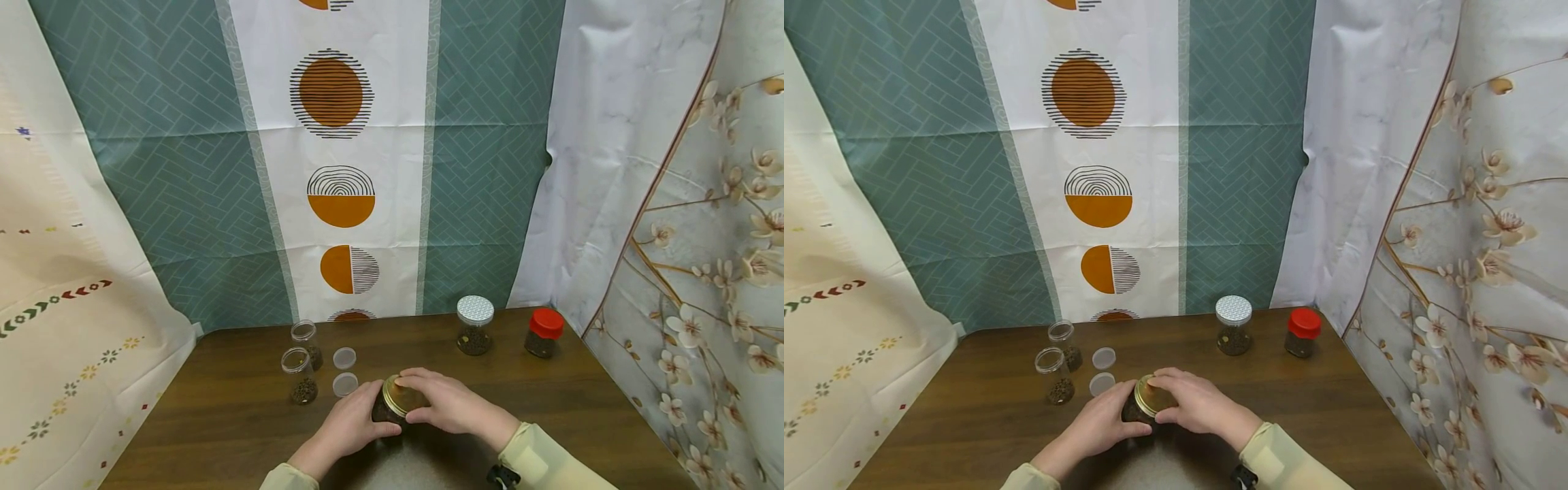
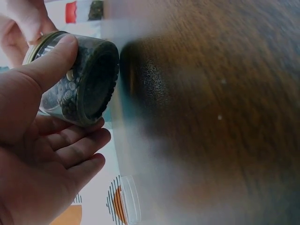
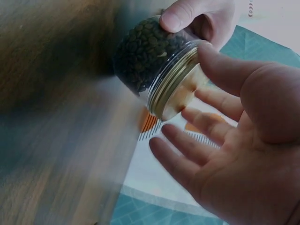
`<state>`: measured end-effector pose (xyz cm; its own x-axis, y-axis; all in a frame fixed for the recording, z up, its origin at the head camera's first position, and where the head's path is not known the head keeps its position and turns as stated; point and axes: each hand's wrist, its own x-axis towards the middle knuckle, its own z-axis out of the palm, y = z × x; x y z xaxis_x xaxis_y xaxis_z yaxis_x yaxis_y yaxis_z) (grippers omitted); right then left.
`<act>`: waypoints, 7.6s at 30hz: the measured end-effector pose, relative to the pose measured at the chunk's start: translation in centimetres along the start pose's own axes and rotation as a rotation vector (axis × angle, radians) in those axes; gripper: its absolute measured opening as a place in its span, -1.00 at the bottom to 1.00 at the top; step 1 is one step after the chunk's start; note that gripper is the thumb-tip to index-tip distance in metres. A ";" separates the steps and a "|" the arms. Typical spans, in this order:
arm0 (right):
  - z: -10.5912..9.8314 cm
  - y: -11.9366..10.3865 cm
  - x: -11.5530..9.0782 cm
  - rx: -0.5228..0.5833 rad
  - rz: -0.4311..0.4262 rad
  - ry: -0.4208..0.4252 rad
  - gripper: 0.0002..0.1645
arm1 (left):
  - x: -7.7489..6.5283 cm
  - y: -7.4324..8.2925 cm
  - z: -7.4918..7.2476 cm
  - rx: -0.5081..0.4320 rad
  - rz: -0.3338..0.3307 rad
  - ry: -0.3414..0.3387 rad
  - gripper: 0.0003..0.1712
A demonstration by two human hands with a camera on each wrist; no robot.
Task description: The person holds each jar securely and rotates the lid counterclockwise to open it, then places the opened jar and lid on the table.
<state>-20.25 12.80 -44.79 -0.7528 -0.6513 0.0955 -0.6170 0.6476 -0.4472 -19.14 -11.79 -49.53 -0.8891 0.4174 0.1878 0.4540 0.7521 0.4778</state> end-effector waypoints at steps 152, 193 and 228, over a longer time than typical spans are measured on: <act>0.9 -0.9 0.5 -0.056 0.087 0.144 -0.22 | -0.1 -0.1 0.1 -0.026 -0.007 0.008 -0.10; 0.2 -0.3 0.4 0.011 0.033 0.038 -0.31 | -0.1 0.0 0.0 -0.033 -0.017 -0.012 -0.08; 0.5 0.0 0.3 -0.003 -0.011 0.043 -0.39 | 0.1 0.0 0.1 -0.043 -0.025 -0.029 -0.06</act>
<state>-20.37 12.47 -45.19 -0.7553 -0.6407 0.1380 -0.6257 0.6422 -0.4428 -19.21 -11.71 -49.60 -0.8976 0.4140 0.1512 0.4286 0.7401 0.5181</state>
